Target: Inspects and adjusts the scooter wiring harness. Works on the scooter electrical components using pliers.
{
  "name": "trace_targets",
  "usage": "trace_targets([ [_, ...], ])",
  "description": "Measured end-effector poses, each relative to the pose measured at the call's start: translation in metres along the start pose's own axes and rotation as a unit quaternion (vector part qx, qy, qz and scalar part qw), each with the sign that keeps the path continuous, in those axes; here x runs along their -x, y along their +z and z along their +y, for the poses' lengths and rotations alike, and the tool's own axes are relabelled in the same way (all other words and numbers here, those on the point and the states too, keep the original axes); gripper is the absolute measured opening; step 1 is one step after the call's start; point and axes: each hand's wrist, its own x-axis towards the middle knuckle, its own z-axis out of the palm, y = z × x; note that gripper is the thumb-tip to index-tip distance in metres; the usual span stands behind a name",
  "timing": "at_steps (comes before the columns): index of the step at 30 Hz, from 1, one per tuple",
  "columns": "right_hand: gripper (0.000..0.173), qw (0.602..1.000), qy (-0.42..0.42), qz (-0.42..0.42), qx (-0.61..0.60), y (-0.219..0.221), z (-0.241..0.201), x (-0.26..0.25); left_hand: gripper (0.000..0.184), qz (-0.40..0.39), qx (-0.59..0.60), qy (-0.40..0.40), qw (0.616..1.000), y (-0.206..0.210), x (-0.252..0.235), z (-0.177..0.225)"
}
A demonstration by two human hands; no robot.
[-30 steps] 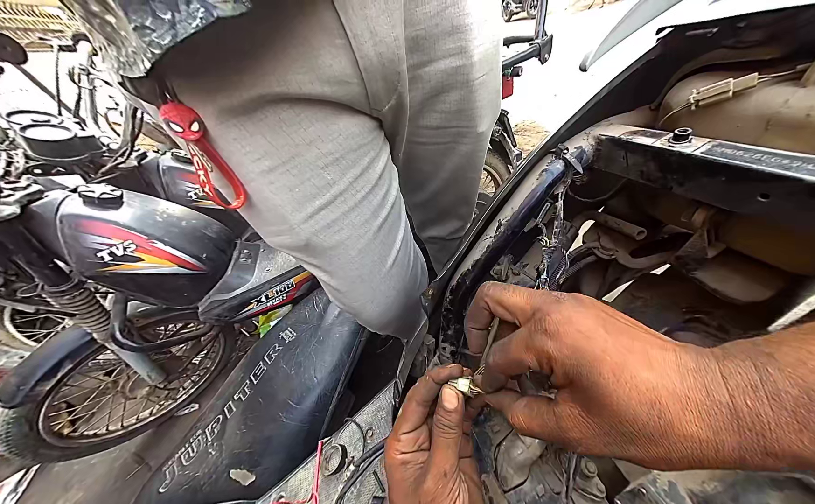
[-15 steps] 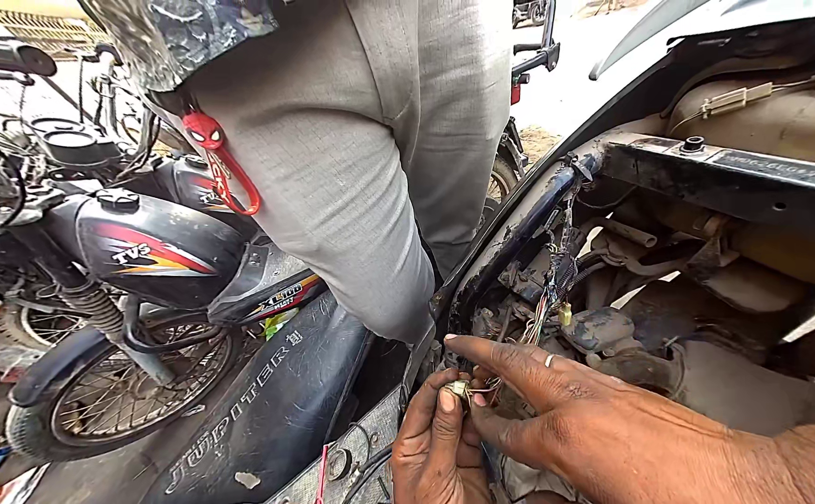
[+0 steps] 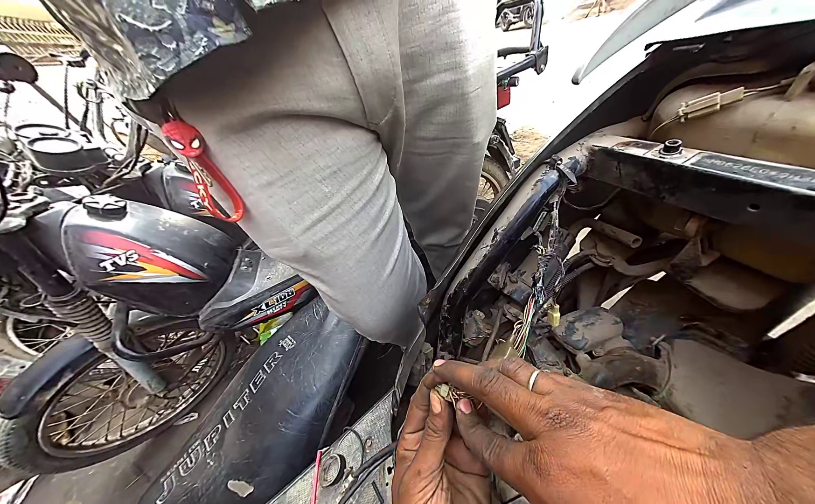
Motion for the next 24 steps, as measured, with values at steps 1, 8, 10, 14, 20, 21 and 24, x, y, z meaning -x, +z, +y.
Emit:
trace_targets([
  [1,0.061,1.000,-0.001,0.005,-0.001,-0.001,0.001,-0.001,0.026,-0.002,0.000,0.002,1.000,0.000,0.000,0.000],
  [8,0.017,0.984,0.141,0.107,-0.035,-0.021,0.012,-0.011,0.025,-0.018,-0.090,0.027,0.995,0.003,0.002,0.001],
  [10,0.010,0.978,0.158,0.119,-0.067,-0.022,0.017,-0.011,0.025,-0.012,-0.106,0.034,0.994,0.004,0.002,0.000],
  [14,0.011,0.973,0.135,0.156,-0.102,-0.018,0.022,-0.011,0.025,0.004,-0.120,0.041,0.992,0.001,0.002,0.003],
  [20,0.007,0.973,0.128,0.165,-0.098,-0.024,0.028,-0.013,0.025,0.010,-0.128,0.040,0.991,0.002,0.001,0.003],
  [21,0.007,0.974,0.123,0.168,-0.092,-0.024,0.029,-0.013,0.025,0.011,-0.128,0.039,0.991,0.002,0.002,0.002],
  [24,0.007,0.973,0.124,0.171,-0.088,-0.025,0.031,-0.013,0.025,0.011,-0.126,0.033,0.991,0.004,0.003,0.002],
])
